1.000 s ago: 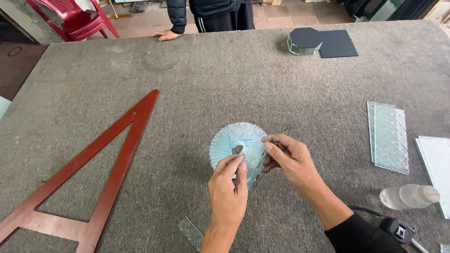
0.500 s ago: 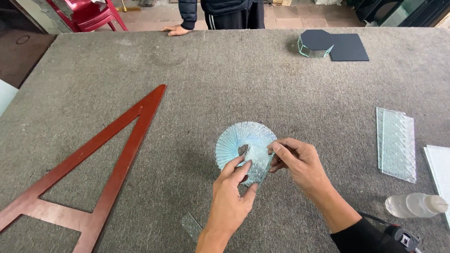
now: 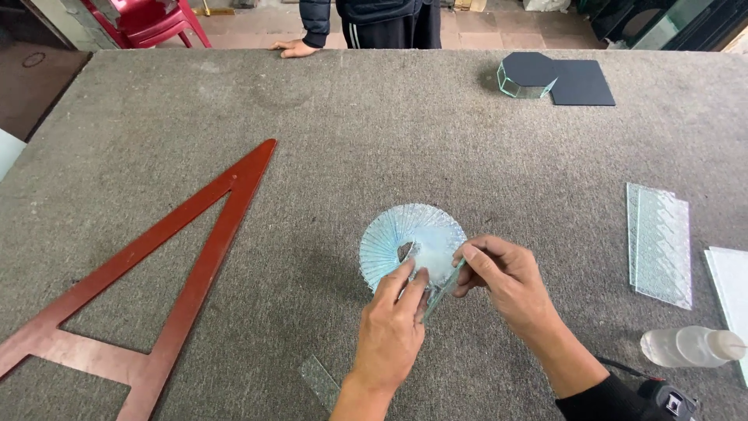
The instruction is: Assembling a spiral-shaped glass sculpture by manually attaching small glass shards together on a workbench.
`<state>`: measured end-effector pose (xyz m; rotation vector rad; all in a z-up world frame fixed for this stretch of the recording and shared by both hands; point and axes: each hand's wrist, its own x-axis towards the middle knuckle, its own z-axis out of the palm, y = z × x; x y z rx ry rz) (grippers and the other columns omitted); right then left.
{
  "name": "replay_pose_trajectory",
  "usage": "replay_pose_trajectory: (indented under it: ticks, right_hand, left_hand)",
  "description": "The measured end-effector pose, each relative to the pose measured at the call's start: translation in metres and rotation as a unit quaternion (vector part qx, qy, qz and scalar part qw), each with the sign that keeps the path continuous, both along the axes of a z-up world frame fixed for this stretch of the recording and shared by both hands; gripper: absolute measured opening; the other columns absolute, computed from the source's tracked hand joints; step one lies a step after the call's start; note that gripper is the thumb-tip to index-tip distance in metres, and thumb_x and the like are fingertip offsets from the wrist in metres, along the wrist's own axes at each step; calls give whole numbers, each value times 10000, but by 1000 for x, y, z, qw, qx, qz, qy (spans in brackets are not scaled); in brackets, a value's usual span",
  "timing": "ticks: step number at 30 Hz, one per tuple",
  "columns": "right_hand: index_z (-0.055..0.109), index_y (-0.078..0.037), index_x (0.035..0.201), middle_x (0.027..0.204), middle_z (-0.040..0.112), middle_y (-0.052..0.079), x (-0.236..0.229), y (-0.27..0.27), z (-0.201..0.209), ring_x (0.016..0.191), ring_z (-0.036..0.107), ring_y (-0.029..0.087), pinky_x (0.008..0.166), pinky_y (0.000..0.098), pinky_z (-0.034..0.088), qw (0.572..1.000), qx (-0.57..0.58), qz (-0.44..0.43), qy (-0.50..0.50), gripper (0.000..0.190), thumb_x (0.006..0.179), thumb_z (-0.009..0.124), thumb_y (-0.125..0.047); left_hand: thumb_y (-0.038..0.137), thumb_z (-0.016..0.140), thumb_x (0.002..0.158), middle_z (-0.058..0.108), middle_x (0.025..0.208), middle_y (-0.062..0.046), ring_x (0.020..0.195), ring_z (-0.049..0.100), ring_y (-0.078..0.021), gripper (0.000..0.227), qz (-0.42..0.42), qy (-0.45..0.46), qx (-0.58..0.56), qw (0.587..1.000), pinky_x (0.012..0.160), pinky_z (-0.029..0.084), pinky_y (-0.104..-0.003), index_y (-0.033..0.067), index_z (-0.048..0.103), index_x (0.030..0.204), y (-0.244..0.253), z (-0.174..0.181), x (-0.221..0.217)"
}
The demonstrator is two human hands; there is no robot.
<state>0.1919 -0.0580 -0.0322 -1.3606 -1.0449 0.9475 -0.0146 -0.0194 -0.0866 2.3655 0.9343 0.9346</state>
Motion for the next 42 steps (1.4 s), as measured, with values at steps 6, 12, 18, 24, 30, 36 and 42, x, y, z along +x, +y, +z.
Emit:
replay_pose_trajectory:
  ticks: [6, 12, 18, 24, 30, 36, 42]
  right_hand:
    - [783, 46, 1016, 752, 749, 171, 5, -8, -2, 627, 765, 275, 614, 393, 703, 997, 16, -13, 80, 283, 1124, 629, -165]
    - [785, 28, 1028, 751, 771, 176, 7, 0, -4, 629, 782, 290, 622, 425, 734, 998, 5, -4, 62, 261, 1096, 656, -188]
    - [731, 64, 1251, 908, 753, 147, -2, 8, 10, 714, 786, 260, 651, 450, 787, 998, -22, -6, 63, 255, 1084, 639, -105]
    - [780, 53, 1323, 881, 760, 159, -5, 13, 10, 661, 816, 287, 652, 407, 757, 998, -51, -19, 42, 339, 1076, 652, -141]
    - [791, 63, 1281, 806, 758, 173, -5, 14, 10, 685, 799, 275, 648, 413, 756, 998, -52, -16, 45, 317, 1080, 648, -135]
    - [818, 51, 1268, 758, 767, 181, -6, 17, 12, 643, 826, 298, 668, 411, 762, 997, -65, -26, 36, 329, 1073, 658, -160]
    - [843, 63, 1235, 752, 758, 188, -9, 17, 19, 640, 811, 291, 674, 398, 760, 995, -85, -36, 34, 329, 1071, 668, -163]
  left_hand:
    - [118, 631, 1120, 834, 1093, -167, 914, 848, -231, 194, 115, -233, -6, 966, 776, 715, -296, -23, 744, 1192, 8, 24, -1]
    - [98, 606, 1114, 868, 1098, -193, 952, 918, -261, 129, 95, -301, -123, 941, 811, 779, -313, -7, 675, 1141, -5, 23, 2]
    - [61, 682, 1075, 848, 1255, -195, 1188, 855, -320, 95, 91, -229, -64, 967, 975, 737, -353, 3, 706, 1146, -1, -3, 1]
    - [74, 696, 1069, 857, 1257, -158, 1189, 855, -280, 133, 85, -222, -65, 969, 1010, 705, -361, 14, 732, 1182, -4, -6, -4]
    - [113, 684, 1082, 846, 1281, -186, 1207, 851, -314, 157, 71, -214, -70, 972, 1004, 723, -372, 8, 712, 1196, -8, -6, -3]
    - [84, 647, 1072, 855, 1246, -139, 1084, 869, -261, 302, 74, -196, -62, 976, 900, 715, -352, 43, 738, 1358, -9, 10, -7]
    - [295, 538, 1073, 760, 1490, -183, 1262, 823, -293, 499, 100, -243, -212, 941, 994, 717, -410, 88, 695, 1500, -31, 22, -10]
